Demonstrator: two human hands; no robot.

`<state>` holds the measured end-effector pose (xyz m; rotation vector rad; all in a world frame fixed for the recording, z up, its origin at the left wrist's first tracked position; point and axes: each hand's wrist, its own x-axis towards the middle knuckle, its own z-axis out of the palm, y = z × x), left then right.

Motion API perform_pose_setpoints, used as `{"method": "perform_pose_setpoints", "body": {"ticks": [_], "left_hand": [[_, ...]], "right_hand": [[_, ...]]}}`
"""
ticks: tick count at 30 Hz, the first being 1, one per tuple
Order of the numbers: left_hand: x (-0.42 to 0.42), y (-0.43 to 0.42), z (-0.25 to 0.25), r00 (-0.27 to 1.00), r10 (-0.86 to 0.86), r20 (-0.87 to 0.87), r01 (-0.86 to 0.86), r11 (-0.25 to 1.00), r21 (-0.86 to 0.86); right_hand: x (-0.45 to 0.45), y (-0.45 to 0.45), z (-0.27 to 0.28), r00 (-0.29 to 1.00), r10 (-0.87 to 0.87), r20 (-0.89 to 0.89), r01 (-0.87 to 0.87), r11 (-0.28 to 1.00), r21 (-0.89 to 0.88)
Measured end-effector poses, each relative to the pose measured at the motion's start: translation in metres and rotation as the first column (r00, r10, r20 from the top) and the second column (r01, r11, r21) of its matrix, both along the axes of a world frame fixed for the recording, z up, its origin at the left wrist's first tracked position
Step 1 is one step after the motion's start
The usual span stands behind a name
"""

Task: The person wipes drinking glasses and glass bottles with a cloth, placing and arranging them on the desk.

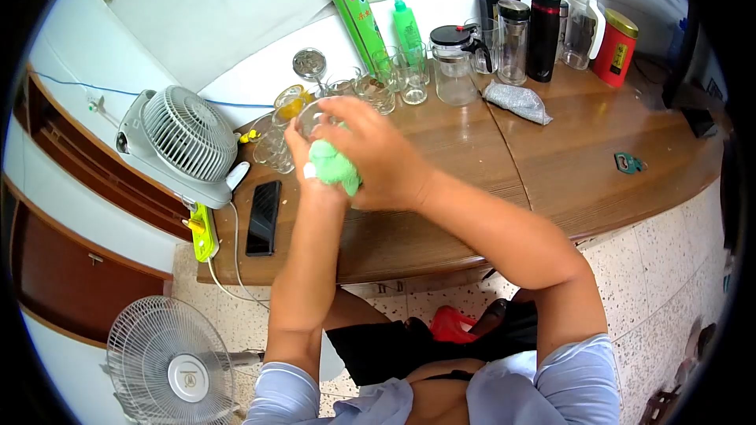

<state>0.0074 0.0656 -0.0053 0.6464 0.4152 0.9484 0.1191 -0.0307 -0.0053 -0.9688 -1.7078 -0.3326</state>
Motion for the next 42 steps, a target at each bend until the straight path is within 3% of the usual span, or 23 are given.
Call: {"method": "perform_pose_setpoints", "body": {"ticks": [4,5,8,9,11,13,16,17,20,23,24,27,30,31,34,36,38,39,42], "left_hand": [[0.006,0.002,-0.008,0.998,-0.027,0.056,0.021,0.995,0.098],[0.009,-0.013,-0.006,0.995,-0.071,0.068,0.071,0.998,0.003],[0.023,-0.043,0.000,0.998,-0.031,-0.051,0.036,0.994,0.108],[0.020,-0.035,0.003,0.994,-0.104,0.027,0.104,0.995,0.003],[0.019,-0.032,0.005,0.991,-0.103,-0.085,0.098,0.993,-0.069],[0.020,-0.047,0.020,0.962,-0.096,-0.257,0.072,0.992,-0.100],[0.022,-0.064,0.023,0.904,-0.300,-0.306,0.264,0.952,-0.153],[0.023,-0.052,0.008,0.899,-0.374,-0.227,0.342,0.925,-0.168],[0.021,-0.060,0.020,0.923,-0.278,-0.267,0.263,0.960,-0.092],[0.019,-0.017,-0.011,0.951,-0.278,0.131,0.283,0.959,-0.021],[0.015,-0.009,-0.012,0.976,-0.202,0.087,0.196,0.978,0.072],[0.000,0.011,-0.017,0.963,-0.200,0.181,0.194,0.980,0.052],[0.002,0.016,-0.015,0.952,-0.242,0.187,0.227,0.969,0.097],[0.008,0.015,-0.013,0.972,-0.207,0.111,0.189,0.970,0.154],[0.025,-0.006,-0.010,0.990,-0.049,-0.134,0.083,0.962,0.260],[0.018,-0.042,0.013,0.956,-0.138,-0.259,0.170,0.980,0.106],[0.016,-0.055,0.018,0.967,-0.188,-0.174,0.198,0.979,0.042],[0.017,-0.057,0.020,0.969,-0.212,-0.127,0.215,0.977,0.013],[0.009,-0.026,0.002,0.999,-0.049,-0.020,0.052,0.981,0.188]], "right_hand": [[-0.013,0.007,-0.009,0.996,-0.081,-0.022,0.082,0.996,0.022],[-0.005,0.006,-0.004,0.993,-0.118,-0.021,0.118,0.993,0.016],[0.007,0.022,-0.005,0.967,-0.059,-0.249,0.096,0.986,0.139],[0.007,0.017,0.000,0.951,-0.047,-0.305,0.050,0.999,0.001],[0.019,0.021,0.006,0.816,-0.018,-0.577,-0.075,0.988,-0.136],[0.031,0.023,0.020,0.575,0.012,-0.818,-0.262,0.950,-0.170],[0.038,0.019,0.023,0.778,-0.085,-0.623,0.172,0.982,0.081],[0.039,0.016,0.022,0.827,-0.160,-0.540,0.243,0.966,0.086],[0.035,0.014,0.016,0.916,-0.174,-0.362,0.252,0.951,0.181],[0.015,0.010,0.002,0.971,-0.035,-0.237,0.076,0.983,0.167],[0.006,0.007,-0.001,0.981,0.000,-0.196,0.034,0.985,0.171],[-0.009,0.006,-0.007,0.980,0.155,-0.122,-0.133,0.976,0.171],[-0.014,0.006,-0.011,0.995,0.071,0.066,-0.082,0.982,0.172],[-0.008,0.004,-0.005,0.998,0.043,0.054,-0.048,0.994,0.094],[0.009,0.015,0.003,0.980,-0.029,-0.197,0.071,0.976,0.207],[0.019,0.021,0.008,0.928,-0.043,-0.370,0.085,0.992,0.098],[0.031,0.015,0.016,0.862,-0.060,-0.504,0.042,0.998,-0.048],[0.029,0.014,0.013,0.887,-0.070,-0.457,0.068,0.997,-0.021],[0.012,0.026,-0.007,0.903,0.007,-0.430,0.057,0.989,0.136]]}}
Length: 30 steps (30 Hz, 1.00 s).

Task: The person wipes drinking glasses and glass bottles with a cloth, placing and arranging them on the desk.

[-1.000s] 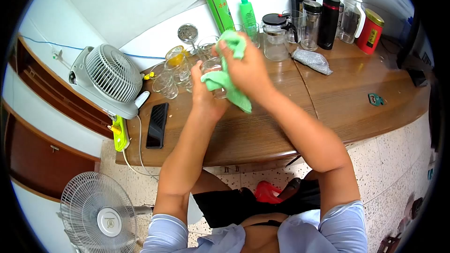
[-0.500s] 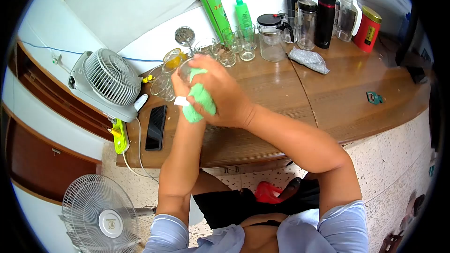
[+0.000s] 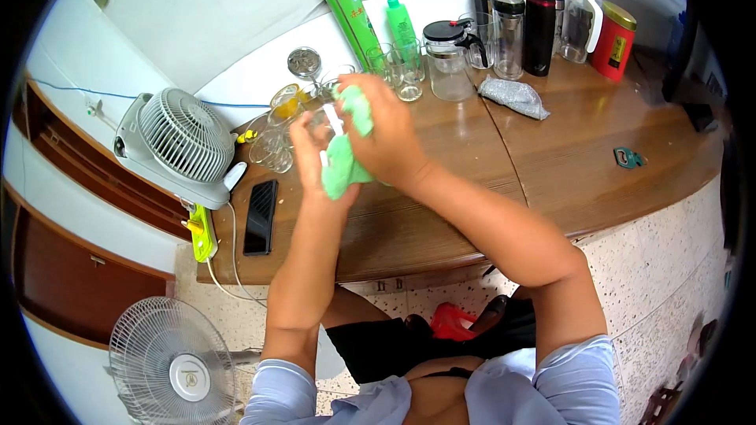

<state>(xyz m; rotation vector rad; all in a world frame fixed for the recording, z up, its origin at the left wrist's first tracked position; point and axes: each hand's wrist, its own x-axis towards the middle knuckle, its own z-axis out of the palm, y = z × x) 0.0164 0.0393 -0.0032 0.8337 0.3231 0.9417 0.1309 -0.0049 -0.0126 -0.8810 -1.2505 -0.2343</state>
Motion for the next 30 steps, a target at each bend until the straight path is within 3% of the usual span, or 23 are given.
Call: {"method": "perform_pose_setpoints", "body": {"ticks": [1,4,5,8,11,14,15,18,23,26,30], "left_hand": [[-0.006,0.024,-0.015,0.995,0.083,0.049,-0.082,0.997,-0.012],[-0.013,0.038,-0.011,0.992,0.123,0.029,-0.121,0.991,-0.060],[-0.015,0.040,-0.013,0.995,0.079,0.069,-0.072,0.993,-0.098],[-0.010,0.027,-0.007,0.992,0.052,0.117,-0.038,0.993,-0.114],[-0.006,0.034,-0.016,0.992,0.122,0.025,-0.123,0.990,0.069],[0.002,0.011,-0.004,0.955,0.288,-0.076,-0.278,0.953,0.121],[0.003,-0.002,0.005,0.963,0.245,-0.110,-0.237,0.968,0.084],[-0.001,-0.008,0.007,0.986,-0.162,-0.049,0.161,0.987,-0.020],[0.010,-0.027,0.019,0.973,-0.230,-0.014,0.226,0.963,-0.149],[0.009,-0.016,0.004,0.933,-0.316,-0.170,0.284,0.940,-0.186],[0.028,-0.026,0.000,0.907,-0.284,-0.310,0.156,0.912,-0.379]], "right_hand": [[-0.008,-0.003,-0.004,0.996,0.053,0.072,-0.053,0.999,-0.003],[-0.024,-0.017,-0.010,0.977,0.066,0.205,-0.054,0.997,-0.063],[-0.024,-0.018,-0.009,0.960,0.081,0.268,-0.052,0.992,-0.112],[-0.020,-0.021,-0.005,0.921,-0.007,0.390,0.024,0.999,-0.039],[-0.013,-0.010,-0.005,0.971,0.008,0.241,-0.014,1.000,0.024],[-0.013,-0.010,0.007,0.999,-0.005,0.038,0.002,0.997,0.076],[-0.014,-0.010,0.010,0.998,0.010,-0.068,-0.010,1.000,0.003],[-0.004,-0.027,0.033,0.945,0.127,-0.300,-0.178,0.973,-0.150],[0.035,-0.002,0.035,0.809,0.067,-0.584,-0.170,0.978,-0.123],[0.072,-0.002,0.038,0.759,0.005,-0.651,-0.037,0.999,-0.034],[0.055,-0.029,0.069,0.529,0.389,-0.754,-0.317,0.915,0.250]]}}
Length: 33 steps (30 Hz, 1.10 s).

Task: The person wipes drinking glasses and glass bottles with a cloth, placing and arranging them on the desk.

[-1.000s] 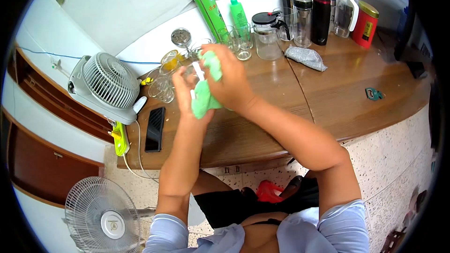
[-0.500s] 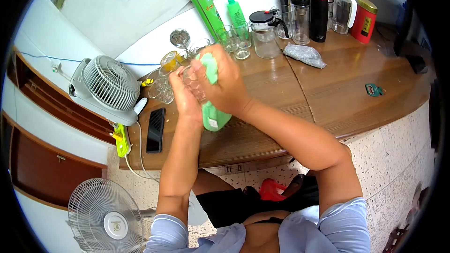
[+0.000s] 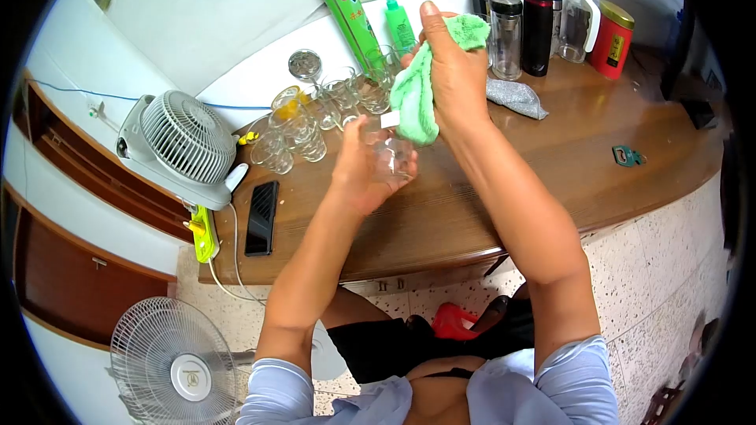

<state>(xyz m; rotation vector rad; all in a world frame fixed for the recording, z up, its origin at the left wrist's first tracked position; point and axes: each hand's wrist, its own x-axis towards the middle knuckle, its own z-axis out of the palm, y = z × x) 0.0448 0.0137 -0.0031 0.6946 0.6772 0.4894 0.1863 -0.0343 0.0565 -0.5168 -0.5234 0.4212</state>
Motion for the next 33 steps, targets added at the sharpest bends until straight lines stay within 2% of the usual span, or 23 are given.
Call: {"method": "perform_pose_setpoints", "body": {"ticks": [3,4,5,6,8,9,12,13,16,17,20,21,24,27,29,30,31,33], "left_hand": [[-0.003,-0.009,-0.008,0.979,-0.188,0.083,0.185,0.982,0.044],[-0.005,-0.011,-0.013,0.959,-0.258,0.115,0.254,0.966,0.051],[-0.004,-0.005,-0.021,0.939,-0.318,0.128,0.311,0.948,0.070],[-0.005,-0.005,-0.020,0.946,-0.288,0.149,0.280,0.957,0.074],[-0.011,-0.004,-0.011,0.954,-0.227,0.196,0.214,0.973,0.083],[-0.010,-0.002,-0.006,0.986,-0.130,0.108,0.117,0.986,0.119],[-0.019,0.017,0.001,0.937,-0.049,0.346,0.029,0.998,0.064],[-0.022,0.016,0.005,0.959,-0.026,0.284,-0.015,0.990,0.142],[-0.025,0.009,0.011,0.965,0.087,0.248,-0.129,0.979,0.159],[-0.021,0.014,0.011,0.915,0.102,0.391,-0.126,0.991,0.037],[-0.027,0.032,-0.001,0.900,0.234,0.367,-0.291,0.950,0.109],[-0.030,0.034,0.000,0.877,0.265,0.401,-0.349,0.925,0.152],[-0.028,0.030,0.006,0.898,0.336,0.283,-0.401,0.891,0.214],[-0.018,0.023,0.010,0.917,0.320,0.237,-0.362,0.919,0.157],[-0.023,0.015,0.007,0.965,0.085,0.246,-0.149,0.955,0.256],[-0.024,0.011,0.006,0.970,-0.038,0.240,-0.038,0.951,0.306],[-0.023,0.012,0.004,0.965,0.007,0.262,-0.088,0.950,0.298],[-0.020,0.020,-0.004,0.946,0.103,0.307,-0.193,0.940,0.280]], "right_hand": [[-0.024,-0.012,0.006,0.941,0.334,-0.052,-0.326,0.937,0.124],[-0.028,-0.009,0.001,0.929,0.370,0.014,-0.369,0.920,0.130],[-0.031,-0.005,-0.005,0.968,0.227,0.105,-0.230,0.973,0.014],[-0.032,-0.001,-0.010,0.973,0.088,0.213,-0.071,0.994,-0.089],[-0.024,0.002,-0.015,0.864,-0.156,0.479,0.185,0.983,-0.014],[-0.020,0.001,-0.017,0.761,-0.268,0.591,0.296,0.954,0.051],[-0.015,-0.002,-0.019,0.340,-0.473,0.813,0.488,0.828,0.277],[-0.014,0.001,-0.026,0.279,-0.499,0.821,0.490,0.809,0.325],[-0.027,0.011,-0.035,0.154,-0.559,0.815,0.452,0.773,0.445],[-0.033,0.010,-0.043,0.160,-0.473,0.866,0.456,0.814,0.360],[-0.055,0.011,-0.057,0.229,-0.397,0.889,0.429,0.861,0.273],[-0.060,0.010,-0.060,0.203,-0.356,0.912,0.457,0.858,0.233],[-0.057,0.009,-0.059,0.061,-0.391,0.918,0.477,0.820,0.317],[-0.039,0.025,-0.056,0.357,-0.349,0.867,0.482,0.863,0.149],[-0.021,0.029,-0.051,0.738,-0.049,0.673,0.250,0.946,-0.206],[-0.016,0.028,-0.049,0.860,0.106,0.499,0.082,0.937,-0.340],[-0.016,0.030,-0.052,0.858,0.051,0.511,0.103,0.958,-0.268],[-0.027,0.029,-0.056,0.773,-0.151,0.616,0.320,0.931,-0.174]]}}
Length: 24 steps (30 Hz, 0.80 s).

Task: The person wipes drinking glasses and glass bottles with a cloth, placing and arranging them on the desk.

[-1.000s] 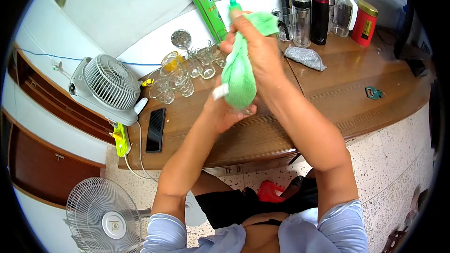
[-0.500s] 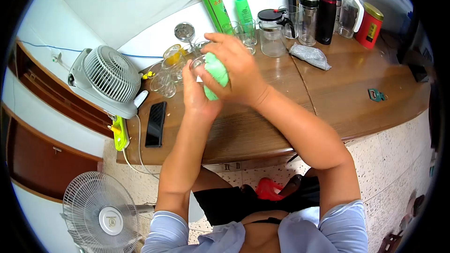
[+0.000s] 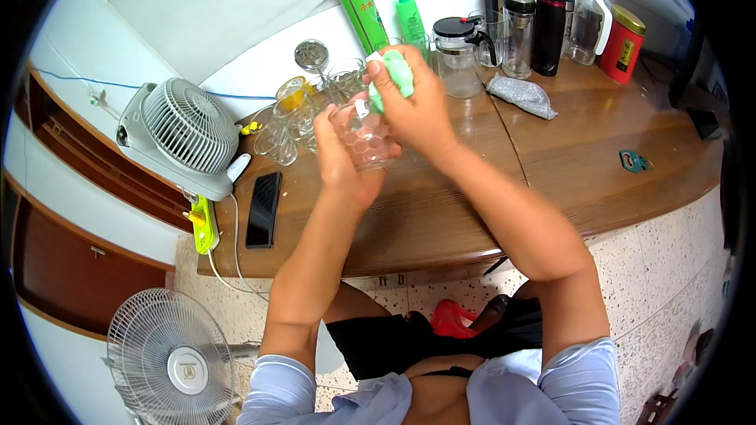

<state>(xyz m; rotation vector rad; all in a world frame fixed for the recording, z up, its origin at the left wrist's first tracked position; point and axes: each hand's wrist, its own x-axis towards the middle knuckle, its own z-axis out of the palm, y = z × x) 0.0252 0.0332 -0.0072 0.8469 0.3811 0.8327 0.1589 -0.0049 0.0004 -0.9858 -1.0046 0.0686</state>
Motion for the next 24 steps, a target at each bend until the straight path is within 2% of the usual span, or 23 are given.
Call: {"method": "perform_pose_setpoints", "body": {"ticks": [1,2,5,6,8,9,11,12,13,15,16,17,19,20,23,24], "left_hand": [[0.000,0.000,0.000,0.998,0.052,0.022,-0.051,0.999,-0.009],[0.006,0.003,0.005,0.968,0.250,0.017,-0.247,0.965,-0.091],[-0.011,0.024,0.006,0.978,0.203,0.058,-0.198,0.977,-0.084],[-0.017,0.027,0.009,0.988,0.125,0.090,-0.118,0.990,-0.075],[-0.014,0.023,0.007,0.989,0.148,-0.025,-0.150,0.986,-0.069],[-0.009,0.013,0.011,0.984,0.158,-0.083,-0.163,0.984,-0.065],[-0.003,-0.002,0.014,0.998,0.065,-0.025,-0.066,0.997,-0.050],[-0.004,-0.006,0.014,0.999,0.007,-0.031,-0.009,0.999,-0.050],[-0.005,-0.009,0.015,0.998,-0.051,-0.041,0.049,0.998,-0.050],[-0.004,-0.009,0.015,0.997,-0.062,-0.054,0.061,0.998,-0.027],[-0.003,-0.008,0.013,0.996,-0.067,-0.057,0.066,0.998,-0.019],[-0.002,-0.007,0.011,0.996,-0.068,-0.059,0.067,0.998,-0.011],[0.003,-0.001,0.005,0.979,0.095,-0.181,-0.075,0.991,0.113],[0.005,0.000,0.002,0.956,0.181,-0.232,-0.141,0.974,0.179],[0.007,-0.031,0.020,0.975,0.074,-0.209,-0.020,0.969,0.247],[0.012,-0.030,0.014,0.987,0.059,-0.148,-0.021,0.968,0.249]], "right_hand": [[-0.010,-0.002,-0.004,0.993,-0.096,0.063,0.094,0.995,0.035],[-0.020,-0.003,-0.010,0.978,-0.127,0.168,0.117,0.991,0.064],[-0.041,-0.015,-0.013,0.826,-0.125,0.550,-0.050,0.955,0.292],[-0.043,-0.014,-0.011,0.814,-0.141,0.564,-0.046,0.951,0.304],[-0.045,-0.014,-0.007,0.789,-0.176,0.589,-0.037,0.943,0.331],[-0.042,-0.015,-0.003,0.834,-0.208,0.512,0.038,0.946,0.322],[-0.028,-0.013,0.007,0.894,-0.279,0.351,0.181,0.941,0.287],[-0.021,-0.011,0.009,0.937,-0.249,0.246,0.216,0.964,0.154],[-0.016,-0.010,0.008,0.978,-0.144,0.151,0.126,0.985,0.119],[-0.006,-0.007,0.003,0.997,0.060,-0.057,-0.056,0.995,0.080],[-0.007,-0.003,0.003,1.000,0.007,-0.005,-0.007,0.987,0.160],[-0.008,-0.002,0.000,0.999,-0.025,0.030,0.020,0.986,0.164],[-0.013,-0.011,0.010,0.991,-0.088,0.099,0.070,0.983,0.172],[-0.009,-0.013,0.016,0.952,-0.194,0.237,0.136,0.961,0.239],[-0.002,-0.015,0.016,0.833,-0.319,0.452,0.194,0.934,0.300],[0.000,-0.016,0.016,0.841,-0.316,0.439,0.191,0.933,0.305]]}}
